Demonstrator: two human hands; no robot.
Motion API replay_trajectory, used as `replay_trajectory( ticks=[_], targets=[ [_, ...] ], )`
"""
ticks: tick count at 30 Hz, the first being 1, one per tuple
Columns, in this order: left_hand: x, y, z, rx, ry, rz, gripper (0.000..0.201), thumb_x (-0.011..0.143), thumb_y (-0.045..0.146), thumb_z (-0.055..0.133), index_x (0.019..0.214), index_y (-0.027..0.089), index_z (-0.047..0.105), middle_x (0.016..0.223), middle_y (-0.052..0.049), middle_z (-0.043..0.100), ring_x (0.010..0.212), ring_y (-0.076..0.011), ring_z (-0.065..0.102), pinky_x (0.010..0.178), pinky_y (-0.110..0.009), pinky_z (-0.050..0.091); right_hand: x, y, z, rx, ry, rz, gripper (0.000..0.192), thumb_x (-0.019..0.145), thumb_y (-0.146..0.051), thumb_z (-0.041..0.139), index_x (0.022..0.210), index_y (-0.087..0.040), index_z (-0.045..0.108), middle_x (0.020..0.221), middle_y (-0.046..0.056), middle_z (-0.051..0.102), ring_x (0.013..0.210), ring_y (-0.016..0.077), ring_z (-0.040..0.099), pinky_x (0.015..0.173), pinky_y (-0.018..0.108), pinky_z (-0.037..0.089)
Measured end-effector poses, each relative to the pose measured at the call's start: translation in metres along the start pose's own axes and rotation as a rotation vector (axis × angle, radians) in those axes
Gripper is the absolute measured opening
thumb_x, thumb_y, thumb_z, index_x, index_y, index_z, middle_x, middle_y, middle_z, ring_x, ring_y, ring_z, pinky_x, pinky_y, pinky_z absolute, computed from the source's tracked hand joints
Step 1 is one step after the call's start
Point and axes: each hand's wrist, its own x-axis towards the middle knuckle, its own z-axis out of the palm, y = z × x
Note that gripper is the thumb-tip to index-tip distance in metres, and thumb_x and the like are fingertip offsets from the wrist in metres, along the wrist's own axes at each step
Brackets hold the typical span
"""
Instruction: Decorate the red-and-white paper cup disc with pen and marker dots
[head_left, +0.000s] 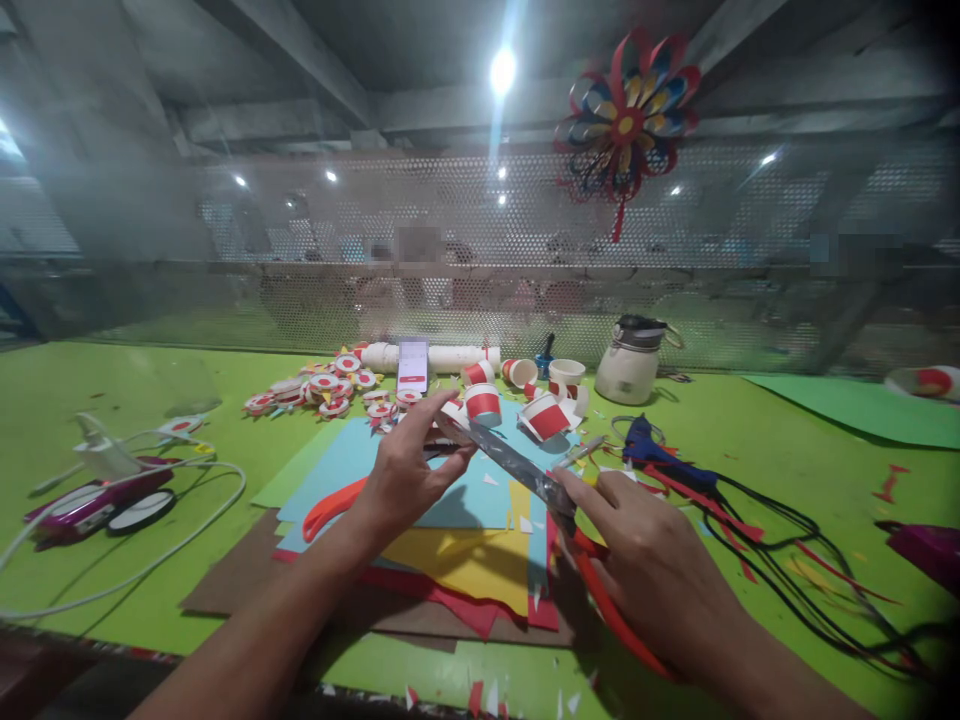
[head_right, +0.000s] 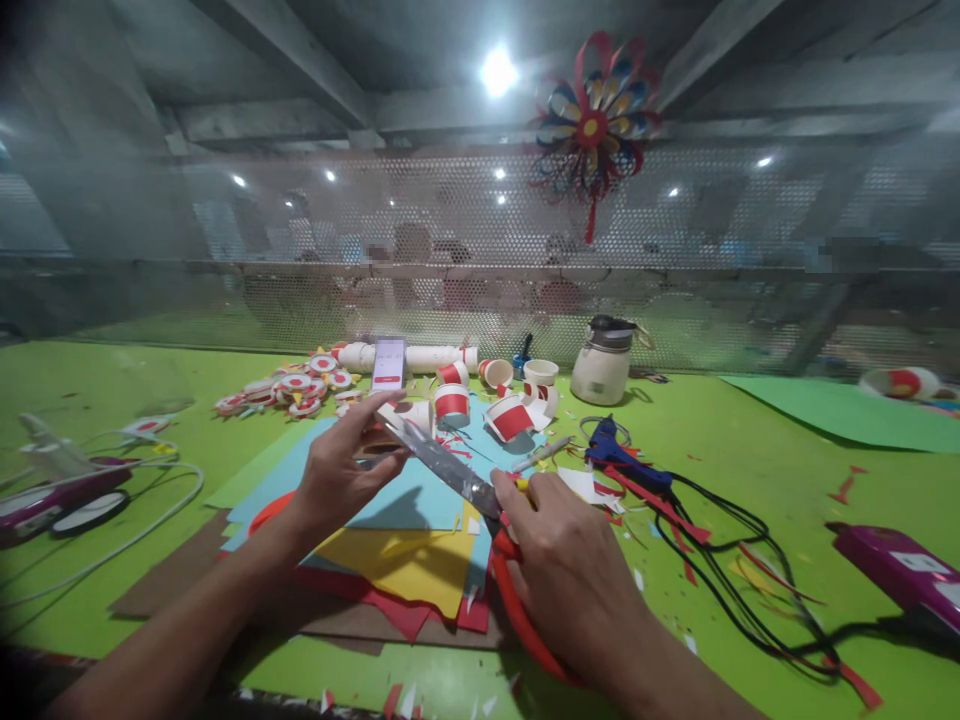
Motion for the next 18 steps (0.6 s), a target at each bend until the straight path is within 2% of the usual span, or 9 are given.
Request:
replay_trajectory(
  ticks=[5,12,18],
  targets=[
    [-0.001,0.005,0.001,-0.033,0.013,-0.002,0.053,0.088,0.021,0.070,0.138,0.019,0.054,0.131,-0.012,0.069,0.092,-0.0159,0.078,0.087,-0.027,0.067,0.000,-0.001,-0.004,0.050,0.016,-0.025,0.045,0.080,-0.008,0.051,0.122,-0.011,0.068,0.077,0.008,0.066,0.060,0.0224,0.063,0.055,0.031,0.046],
    [-0.002,0.011,0.002,-0.024,0.062,0.029,0.054,0.091,0.023,0.070,0.142,0.019,0.051,0.138,-0.014,0.066,0.100,-0.0180,0.077,0.095,-0.031,0.066,0.001,-0.005,-0.012,0.084,0.068,-0.049,0.046,0.078,-0.003,0.047,0.119,-0.011,0.067,0.073,0.007,0.065,0.058,0.0214,0.063,0.052,0.029,0.044],
    [-0.004,0.013,0.002,0.004,0.060,0.034,0.055,0.092,0.022,0.069,0.144,0.018,0.049,0.142,-0.014,0.064,0.107,-0.0199,0.076,0.101,-0.034,0.064,-0.001,-0.002,-0.013,0.018,0.063,-0.061,0.048,0.081,-0.006,0.049,0.127,-0.010,0.063,0.076,0.007,0.063,0.057,0.0215,0.063,0.051,0.030,0.045]
  ],
)
